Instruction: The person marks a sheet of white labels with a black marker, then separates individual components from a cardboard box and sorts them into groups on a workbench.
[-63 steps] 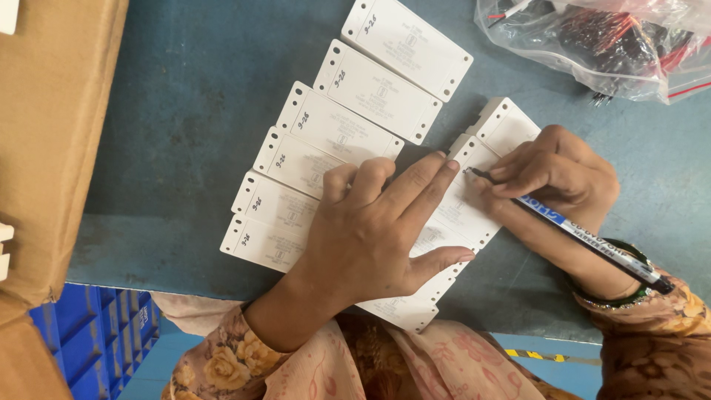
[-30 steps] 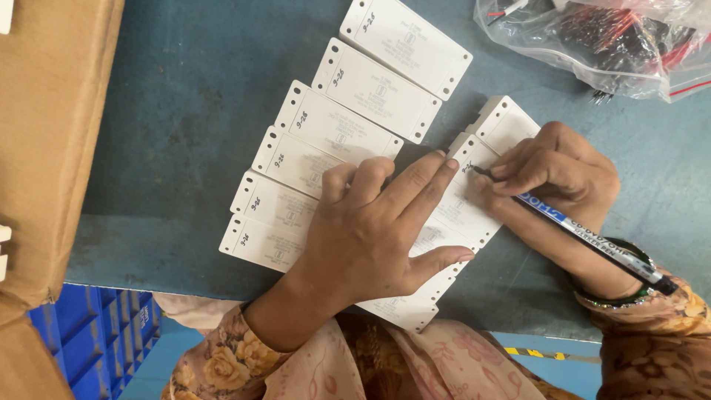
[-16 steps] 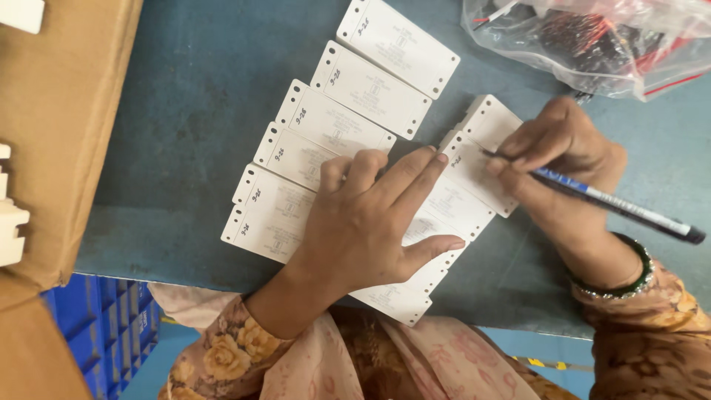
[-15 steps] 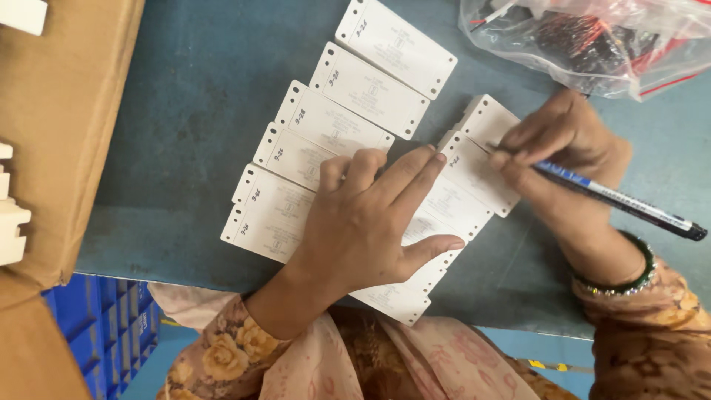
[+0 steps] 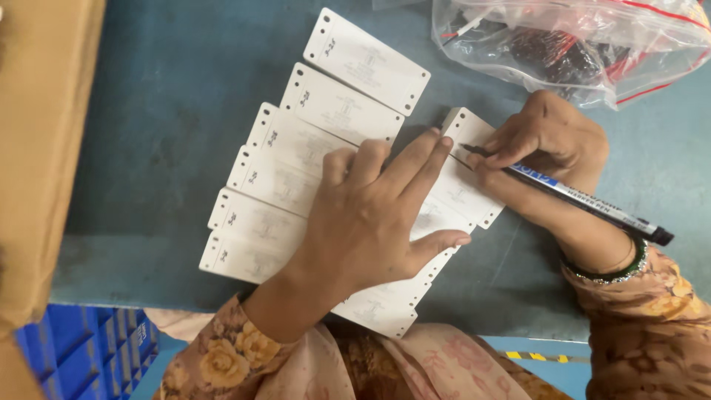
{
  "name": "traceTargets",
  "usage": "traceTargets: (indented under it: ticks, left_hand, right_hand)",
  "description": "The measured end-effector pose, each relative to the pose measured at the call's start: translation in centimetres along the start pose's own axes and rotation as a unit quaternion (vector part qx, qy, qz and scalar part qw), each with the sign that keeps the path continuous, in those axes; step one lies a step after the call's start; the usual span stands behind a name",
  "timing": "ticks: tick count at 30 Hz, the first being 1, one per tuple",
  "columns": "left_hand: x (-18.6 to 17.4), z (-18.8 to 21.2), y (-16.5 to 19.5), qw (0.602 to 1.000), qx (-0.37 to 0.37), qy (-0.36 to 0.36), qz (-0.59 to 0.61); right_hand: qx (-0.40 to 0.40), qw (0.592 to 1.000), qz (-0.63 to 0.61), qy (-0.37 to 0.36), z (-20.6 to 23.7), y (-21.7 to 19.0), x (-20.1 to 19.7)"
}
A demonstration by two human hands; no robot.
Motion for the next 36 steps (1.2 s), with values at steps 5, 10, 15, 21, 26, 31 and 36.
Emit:
traceTargets:
  ticks: [5,10,15,21,26,31,36]
  left_hand:
    - [0.29,0.29,-0.17,1.0,0.008,0.006,-0.011]
    - [0.42,0.2,-0.12,1.0,0.009,0.003,-0.016]
    - [0.61,0.34,-0.12,1.0,0.007,0.007,-0.023]
    - [0.69,0.42,-0.11,0.999,0.009,0.011,-0.029]
    - [0.69,0.4,-0.12,0.999,0.01,0.016,-0.028]
    - [0.67,0.48,-0.14,0.999,0.009,0.02,-0.033]
    - [0.61,0.48,-0.12,0.999,0.006,0.022,-0.03]
  right_hand:
    - [0.032,0.999,0.009,-0.004,-0.22,-0.32,-0.05]
    - [0.041,0.999,0.009,-0.003,-0.53,-0.65,0.08]
    - [0.048,0.999,0.015,-0.004,-0.44,-0.6,0.1]
    - [0.05,0.999,-0.007,-0.009,-0.39,-0.59,0.17]
    - [0.06,0.998,-0.007,0.001,-0.51,-0.65,0.09]
    - [0.056,0.998,-0.001,-0.002,-0.53,-0.78,0.12]
    - [0.051,0.999,-0.014,-0.01,-0.48,-0.71,0.16]
Point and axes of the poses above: each hand's wrist, its own z-axis away from the middle knuckle, its own x-axis out of the palm, y = z × x, the point moved 5 cm from there along -z, towards the middle knuckle, and after that the axes turned 2 degrees about -y, right-handed, at the moved point
